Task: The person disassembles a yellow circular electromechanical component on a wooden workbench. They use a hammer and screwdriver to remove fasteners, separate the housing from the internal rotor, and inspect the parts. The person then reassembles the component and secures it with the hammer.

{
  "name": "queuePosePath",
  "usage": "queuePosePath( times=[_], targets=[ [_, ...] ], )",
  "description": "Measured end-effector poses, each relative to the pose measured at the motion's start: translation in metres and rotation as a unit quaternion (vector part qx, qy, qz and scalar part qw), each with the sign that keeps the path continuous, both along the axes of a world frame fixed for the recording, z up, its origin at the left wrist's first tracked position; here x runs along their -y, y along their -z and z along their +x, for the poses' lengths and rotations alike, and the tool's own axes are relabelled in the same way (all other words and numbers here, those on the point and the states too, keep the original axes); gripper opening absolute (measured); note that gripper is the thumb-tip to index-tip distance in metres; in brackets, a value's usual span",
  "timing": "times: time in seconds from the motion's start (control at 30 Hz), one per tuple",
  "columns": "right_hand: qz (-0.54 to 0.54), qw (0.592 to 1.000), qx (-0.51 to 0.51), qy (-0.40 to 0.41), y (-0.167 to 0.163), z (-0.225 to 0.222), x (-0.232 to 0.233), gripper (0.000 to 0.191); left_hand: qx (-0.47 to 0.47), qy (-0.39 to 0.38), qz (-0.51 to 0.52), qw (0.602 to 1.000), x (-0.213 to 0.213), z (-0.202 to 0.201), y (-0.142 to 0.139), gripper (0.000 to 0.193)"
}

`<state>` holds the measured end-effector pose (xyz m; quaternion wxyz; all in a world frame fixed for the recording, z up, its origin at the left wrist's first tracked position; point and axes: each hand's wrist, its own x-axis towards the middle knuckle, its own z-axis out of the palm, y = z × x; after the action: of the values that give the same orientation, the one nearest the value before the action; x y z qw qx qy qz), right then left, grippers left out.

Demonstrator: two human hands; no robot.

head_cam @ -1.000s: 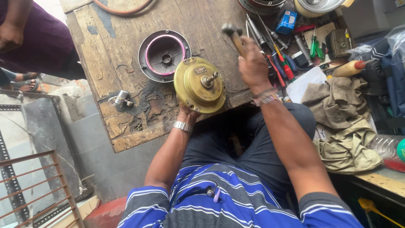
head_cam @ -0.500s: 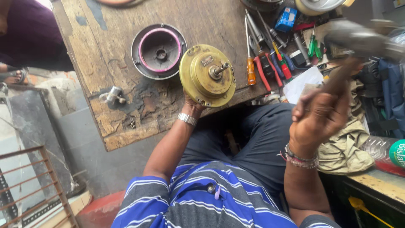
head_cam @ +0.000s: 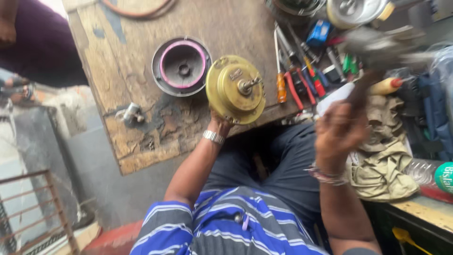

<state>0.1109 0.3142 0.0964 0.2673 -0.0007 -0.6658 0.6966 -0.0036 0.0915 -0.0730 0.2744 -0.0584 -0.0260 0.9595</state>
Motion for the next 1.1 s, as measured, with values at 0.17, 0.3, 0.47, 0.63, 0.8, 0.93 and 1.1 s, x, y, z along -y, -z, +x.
queuePosePath(
  times=[0.17, 0.3, 0.47, 0.63, 0.8, 0.93, 1.1],
  targets=[
    [0.303, 0.945, 0.120, -0.034, -0.004, -0.003, -0.001, 0.036, -0.015, 0.015, 0.017, 1.000, -0.004, -0.007, -0.011, 0.076],
    [0.079, 0.991, 0.096, 0.054, -0.012, 0.012, -0.003, 0.039, -0.005, 0.013, 0.019, 1.000, -0.001, -0.005, -0.020, 0.075],
    [0.325, 0.943, 0.047, 0.045, -0.007, -0.006, 0.012, 0.035, -0.015, 0.016, 0.013, 1.000, -0.003, -0.009, -0.027, 0.075],
    [0.362, 0.930, 0.049, 0.045, -0.030, 0.006, 0.006, 0.030, -0.014, 0.019, 0.013, 1.000, -0.003, -0.004, -0.026, 0.074],
    [0.257, 0.962, 0.030, 0.092, -0.021, 0.001, 0.016, 0.042, -0.011, 0.011, 0.011, 1.000, -0.001, -0.005, -0.026, 0.074],
    [0.286, 0.953, 0.080, -0.064, -0.018, -0.007, 0.013, 0.039, -0.011, 0.017, 0.014, 1.000, -0.002, -0.004, -0.028, 0.073],
    [0.074, 0.990, 0.099, 0.066, -0.039, 0.006, 0.019, 0.031, -0.006, 0.014, 0.016, 1.000, -0.002, -0.006, -0.030, 0.072]
  ],
)
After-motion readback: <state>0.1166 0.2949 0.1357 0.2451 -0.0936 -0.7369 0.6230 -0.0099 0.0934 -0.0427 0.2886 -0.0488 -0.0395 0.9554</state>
